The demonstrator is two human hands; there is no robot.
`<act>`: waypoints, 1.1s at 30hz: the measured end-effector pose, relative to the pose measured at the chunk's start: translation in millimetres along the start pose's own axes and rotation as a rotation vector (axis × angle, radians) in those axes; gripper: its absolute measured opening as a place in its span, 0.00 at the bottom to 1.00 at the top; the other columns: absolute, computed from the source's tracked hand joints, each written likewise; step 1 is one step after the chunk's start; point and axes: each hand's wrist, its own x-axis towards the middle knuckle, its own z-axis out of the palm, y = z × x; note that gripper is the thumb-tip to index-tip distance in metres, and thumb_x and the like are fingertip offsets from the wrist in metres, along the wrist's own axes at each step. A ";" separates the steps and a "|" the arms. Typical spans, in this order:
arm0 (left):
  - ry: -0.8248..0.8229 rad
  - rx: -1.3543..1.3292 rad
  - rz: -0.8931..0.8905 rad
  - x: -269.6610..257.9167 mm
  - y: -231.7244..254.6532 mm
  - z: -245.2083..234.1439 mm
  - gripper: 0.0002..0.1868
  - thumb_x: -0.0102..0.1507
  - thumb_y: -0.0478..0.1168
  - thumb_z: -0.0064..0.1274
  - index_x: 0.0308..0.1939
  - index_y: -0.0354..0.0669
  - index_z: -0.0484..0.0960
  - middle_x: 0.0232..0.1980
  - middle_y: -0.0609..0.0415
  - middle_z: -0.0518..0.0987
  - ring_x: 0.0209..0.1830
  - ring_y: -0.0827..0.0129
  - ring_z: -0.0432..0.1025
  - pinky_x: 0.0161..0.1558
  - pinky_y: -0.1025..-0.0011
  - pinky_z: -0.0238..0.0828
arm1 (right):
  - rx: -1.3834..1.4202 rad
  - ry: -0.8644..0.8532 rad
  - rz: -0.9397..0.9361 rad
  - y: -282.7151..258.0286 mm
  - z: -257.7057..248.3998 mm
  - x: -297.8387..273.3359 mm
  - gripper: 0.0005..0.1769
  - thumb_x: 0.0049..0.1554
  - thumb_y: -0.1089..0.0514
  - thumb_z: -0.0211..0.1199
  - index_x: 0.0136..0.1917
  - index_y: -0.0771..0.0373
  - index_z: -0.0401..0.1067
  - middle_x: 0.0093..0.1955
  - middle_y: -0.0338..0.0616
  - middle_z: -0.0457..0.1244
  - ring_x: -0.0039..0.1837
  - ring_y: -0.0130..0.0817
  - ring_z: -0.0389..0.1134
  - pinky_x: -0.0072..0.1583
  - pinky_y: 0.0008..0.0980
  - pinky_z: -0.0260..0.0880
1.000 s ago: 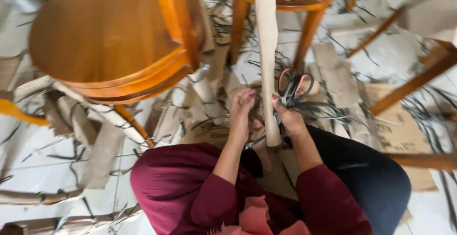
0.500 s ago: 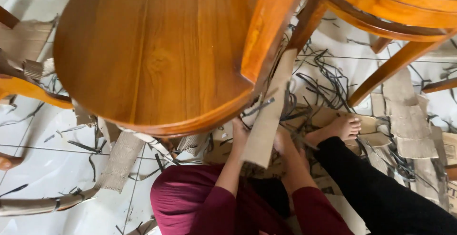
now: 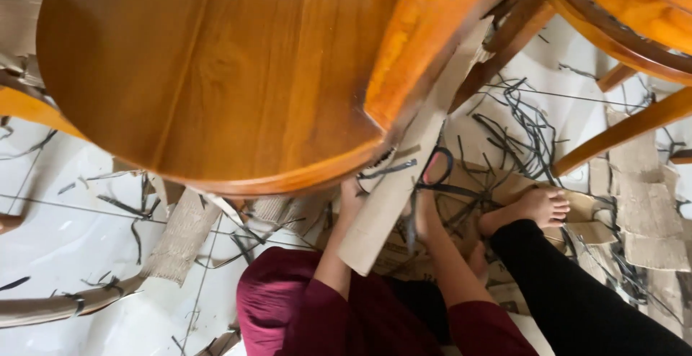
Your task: Wrapping wooden furniture legs with protective cardboard and securing them with plastic strips.
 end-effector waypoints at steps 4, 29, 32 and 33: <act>0.003 0.068 -0.047 10.1 71.8 -34.3 0.26 0.48 0.33 0.71 0.51 0.36 0.86 0.49 0.47 0.83 0.52 0.64 0.73 0.60 0.60 0.70 | 0.025 -0.019 -0.008 17.0 37.1 -13.7 0.36 0.54 0.43 0.67 0.64 0.75 0.71 0.62 0.63 0.66 0.66 0.58 0.66 0.66 0.48 0.67; 0.371 0.390 -0.048 -17.4 -37.4 -135.1 0.54 0.54 0.32 0.64 0.75 0.33 0.44 0.76 0.30 0.50 0.76 0.42 0.51 0.74 0.53 0.45 | -0.496 -0.121 -0.260 -55.6 156.8 -58.4 0.38 0.50 0.53 0.74 0.70 0.67 0.66 0.62 0.53 0.66 0.51 0.38 0.61 0.51 0.37 0.60; 0.346 0.449 -0.318 -44.5 -60.4 -100.6 0.67 0.50 0.32 0.69 0.77 0.33 0.31 0.78 0.29 0.37 0.80 0.43 0.41 0.79 0.53 0.35 | -0.691 -0.008 -0.243 -64.3 96.7 -8.3 0.54 0.44 0.38 0.81 0.75 0.62 0.63 0.75 0.51 0.59 0.76 0.44 0.58 0.76 0.46 0.55; 0.358 0.400 -0.590 -48.8 -59.2 -82.2 0.72 0.50 0.37 0.74 0.77 0.39 0.26 0.79 0.33 0.34 0.79 0.47 0.44 0.78 0.54 0.45 | -0.770 0.065 -0.150 -70.3 75.8 9.6 0.59 0.43 0.31 0.81 0.77 0.61 0.62 0.75 0.51 0.59 0.77 0.45 0.57 0.76 0.46 0.55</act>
